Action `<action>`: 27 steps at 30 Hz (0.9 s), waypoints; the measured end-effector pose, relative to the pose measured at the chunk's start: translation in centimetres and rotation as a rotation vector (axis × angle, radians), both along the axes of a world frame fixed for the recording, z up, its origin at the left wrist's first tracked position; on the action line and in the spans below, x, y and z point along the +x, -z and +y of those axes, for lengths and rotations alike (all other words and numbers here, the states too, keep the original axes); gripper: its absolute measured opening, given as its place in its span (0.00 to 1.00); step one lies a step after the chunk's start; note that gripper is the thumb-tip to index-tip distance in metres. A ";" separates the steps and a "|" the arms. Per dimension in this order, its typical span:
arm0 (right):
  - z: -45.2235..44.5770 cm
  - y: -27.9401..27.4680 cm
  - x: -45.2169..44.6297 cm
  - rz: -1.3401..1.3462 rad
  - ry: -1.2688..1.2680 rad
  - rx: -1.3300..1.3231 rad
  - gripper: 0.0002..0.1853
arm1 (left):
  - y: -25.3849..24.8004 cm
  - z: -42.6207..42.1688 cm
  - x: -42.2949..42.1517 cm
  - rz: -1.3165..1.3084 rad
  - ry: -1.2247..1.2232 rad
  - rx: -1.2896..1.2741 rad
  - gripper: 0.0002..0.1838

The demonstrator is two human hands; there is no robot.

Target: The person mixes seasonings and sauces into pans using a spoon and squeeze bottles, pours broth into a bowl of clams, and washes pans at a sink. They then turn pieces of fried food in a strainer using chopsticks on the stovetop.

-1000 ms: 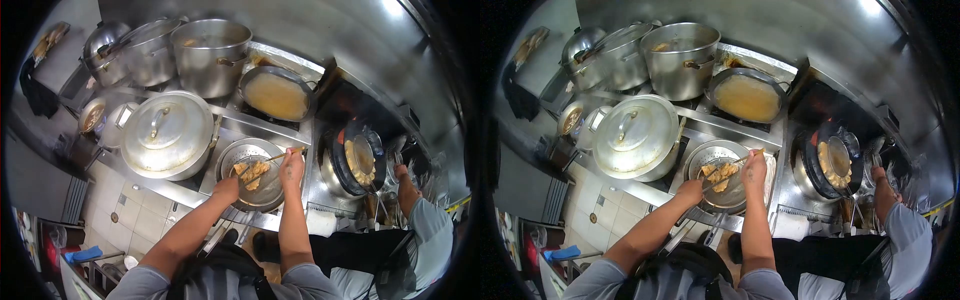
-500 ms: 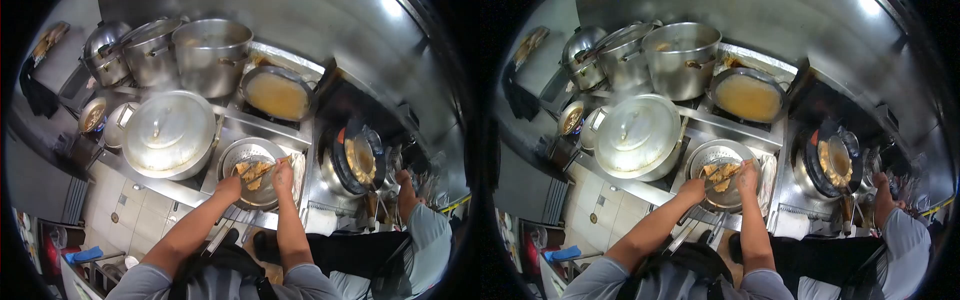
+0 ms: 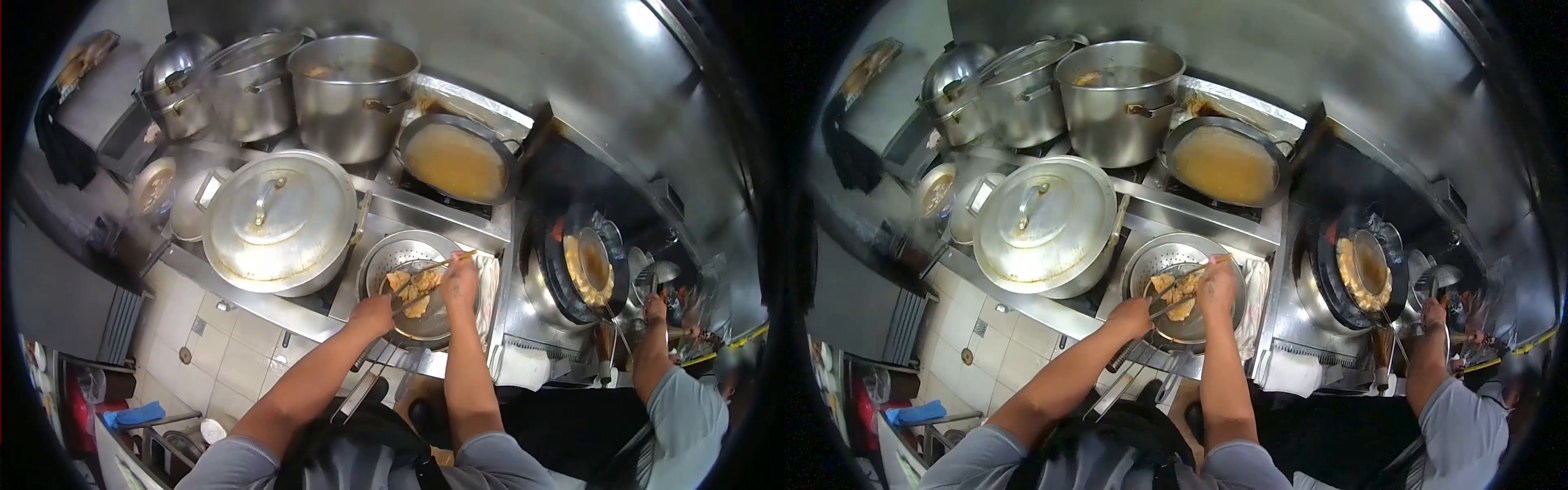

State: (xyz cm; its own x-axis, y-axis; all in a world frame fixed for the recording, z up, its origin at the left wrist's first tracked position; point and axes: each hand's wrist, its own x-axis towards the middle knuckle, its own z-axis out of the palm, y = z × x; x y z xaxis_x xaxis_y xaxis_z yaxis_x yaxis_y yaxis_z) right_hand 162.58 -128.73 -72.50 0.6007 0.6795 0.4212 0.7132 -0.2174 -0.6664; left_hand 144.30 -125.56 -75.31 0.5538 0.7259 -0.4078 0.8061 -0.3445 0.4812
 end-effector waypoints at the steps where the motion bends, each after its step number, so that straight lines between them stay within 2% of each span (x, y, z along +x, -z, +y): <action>1: -0.5 -1.1 -0.2 0.104 0.052 -0.052 0.13 | 0.5 -0.2 -0.4 -0.009 -0.007 -0.006 0.26; 2: -1.3 -3.2 -1.1 0.150 0.065 -0.098 0.13 | 1.0 -0.4 -0.8 -0.016 -0.009 -0.010 0.27; 4: -0.6 2.7 0.0 0.025 -0.055 -0.073 0.13 | 1.3 -0.9 -1.2 -0.017 -0.010 -0.014 0.27; 8: -1.0 0.3 -0.7 0.049 -0.012 -0.041 0.13 | -0.4 0.2 -0.6 -0.001 -0.018 -0.047 0.29; 10: -1.0 0.8 -0.5 0.083 0.030 -0.257 0.14 | -0.1 -0.8 -1.0 0.054 0.011 -0.102 0.30; 14: -1.9 -1.5 0.8 0.097 0.023 -0.061 0.15 | 0.0 -0.7 -0.9 0.017 -0.006 -0.038 0.30; 15: -1.8 -1.8 1.0 0.214 0.096 -0.021 0.14 | -0.1 -0.7 -1.0 -0.009 -0.007 0.012 0.21; 16: -1.8 -0.4 1.1 0.223 0.102 -0.030 0.14 | 0.0 -1.1 -1.2 -0.035 0.000 0.061 0.14; 18: -0.9 1.4 1.8 0.022 0.023 -0.136 0.14 | 0.9 -1.7 -1.0 -0.038 -0.011 0.075 0.13; 20: -0.9 0.0 1.7 -0.027 -0.008 -0.044 0.12 | 0.9 -0.9 -0.4 -0.048 -0.045 0.100 0.13; 22: -1.8 -1.7 0.3 -0.049 0.069 0.037 0.11 | 0.7 -1.1 -1.0 -0.030 0.003 0.084 0.15; 23: -1.3 1.5 1.6 -0.037 0.032 -0.060 0.11 | 0.7 -1.0 -0.9 -0.016 0.005 0.064 0.15; 24: -1.8 1.2 1.5 -0.044 0.039 -0.054 0.11 | 0.9 -1.3 -0.9 -0.023 0.012 0.070 0.15; 26: -1.7 -0.1 1.3 0.054 0.012 -0.017 0.11 | 0.7 -0.8 -0.7 0.000 -0.007 0.041 0.28; 27: -1.8 -1.4 0.5 0.004 0.062 -0.031 0.12 | 1.0 -0.7 -0.9 -0.001 -0.004 0.038 0.27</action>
